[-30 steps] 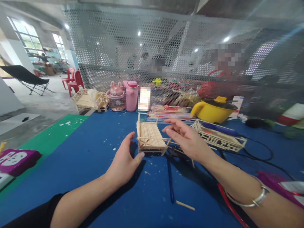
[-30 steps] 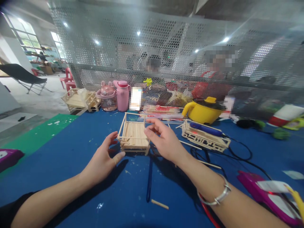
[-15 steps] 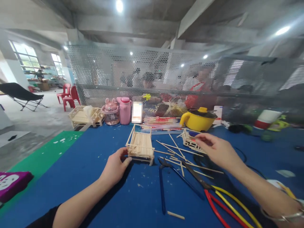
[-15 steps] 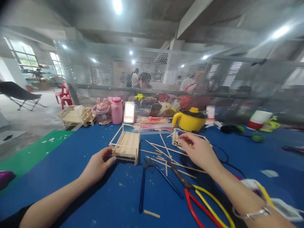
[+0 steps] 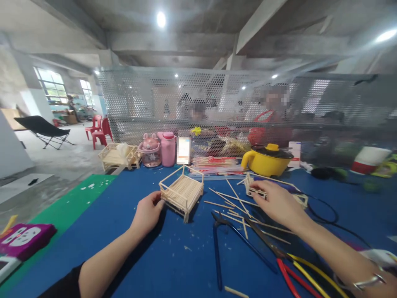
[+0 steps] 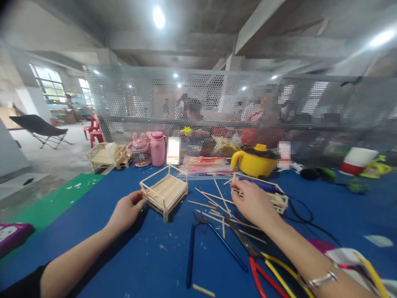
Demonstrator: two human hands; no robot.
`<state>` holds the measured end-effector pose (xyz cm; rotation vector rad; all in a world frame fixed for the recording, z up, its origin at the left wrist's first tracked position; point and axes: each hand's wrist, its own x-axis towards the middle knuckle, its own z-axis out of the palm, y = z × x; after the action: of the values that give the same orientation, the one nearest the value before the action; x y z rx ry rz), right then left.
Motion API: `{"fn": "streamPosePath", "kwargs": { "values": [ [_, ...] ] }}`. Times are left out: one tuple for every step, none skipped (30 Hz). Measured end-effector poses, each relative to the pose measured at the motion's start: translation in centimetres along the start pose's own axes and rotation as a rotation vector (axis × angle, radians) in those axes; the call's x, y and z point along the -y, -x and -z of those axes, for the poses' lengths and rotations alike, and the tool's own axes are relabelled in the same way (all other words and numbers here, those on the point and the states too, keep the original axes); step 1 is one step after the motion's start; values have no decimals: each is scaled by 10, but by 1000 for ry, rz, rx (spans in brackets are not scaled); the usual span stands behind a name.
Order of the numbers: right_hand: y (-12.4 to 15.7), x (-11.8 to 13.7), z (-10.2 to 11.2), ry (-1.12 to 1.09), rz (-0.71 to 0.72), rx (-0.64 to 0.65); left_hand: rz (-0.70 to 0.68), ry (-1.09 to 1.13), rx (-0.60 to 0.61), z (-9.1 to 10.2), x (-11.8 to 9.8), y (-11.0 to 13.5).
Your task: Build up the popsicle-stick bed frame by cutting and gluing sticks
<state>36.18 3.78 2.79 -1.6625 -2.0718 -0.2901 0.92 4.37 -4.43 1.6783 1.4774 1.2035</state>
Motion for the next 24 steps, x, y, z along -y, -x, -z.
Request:
{"fn": "streamPosePath", "kwargs": {
  "values": [
    [0, 6, 0, -7, 31, 39, 3, 10, 5, 1, 1, -2],
    [0, 9, 1, -10, 55, 68, 4, 17, 16, 2, 3, -4],
    [-1, 9, 2, -7, 60, 73, 5, 23, 30, 3, 4, -6],
    [-3, 6, 4, 2, 44, 55, 6, 31, 46, 5, 4, -7],
    [-4, 1, 7, 18, 9, 21, 7, 40, 61, 6, 5, -8],
    [-6, -7, 10, 36, -38, -18, 7, 47, 73, 7, 4, -9],
    [-7, -14, 13, 55, -83, -53, 8, 54, 84, 8, 3, -9],
    [-8, -21, 16, 75, -116, -82, 8, 59, 93, 8, 2, -8],
    [-8, -24, 18, 69, -140, -95, 7, 65, 103, 8, 0, -7],
    [-7, -24, 19, 36, -156, -92, 5, 70, 113, 7, -3, -5],
    [-6, -19, 19, -14, -165, -80, -1, 75, 125, 6, -5, -3],
    [-4, -10, 18, -85, -165, -54, -9, 80, 135, 4, -7, -1],
    [-2, 3, 16, -166, -157, -20, -20, 83, 143, 2, -10, 2],
    [1, 19, 13, -233, -130, 18, -32, 82, 145, 0, -11, 4],
    [3, 38, 10, -324, -97, 66, -43, 79, 143, -1, -13, 7],
    [5, 57, 7, -417, -70, 112, -51, 75, 139, -2, -14, 9],
    [7, 77, 4, -528, -47, 154, -53, 71, 135, -3, -14, 11],
    [8, 95, 2, -645, -35, 197, -50, 67, 131, -3, -14, 12],
    [9, 111, 0, -740, -17, 248, -44, 67, 130, -3, -14, 13],
    [9, 123, 0, -808, 6, 293, -36, 71, 132, -2, -14, 13],
    [8, 132, 1, -838, 29, 335, -27, 79, 136, -2, -13, 13],
    [8, 136, 3, -834, 55, 358, -21, 88, 140, -1, -12, 13],
    [8, 136, 7, -809, 70, 358, -18, 97, 147, 0, -12, 13],
    [10, 133, 11, -772, 69, 333, -19, 100, 158, 0, -12, 12]
  ]
}}
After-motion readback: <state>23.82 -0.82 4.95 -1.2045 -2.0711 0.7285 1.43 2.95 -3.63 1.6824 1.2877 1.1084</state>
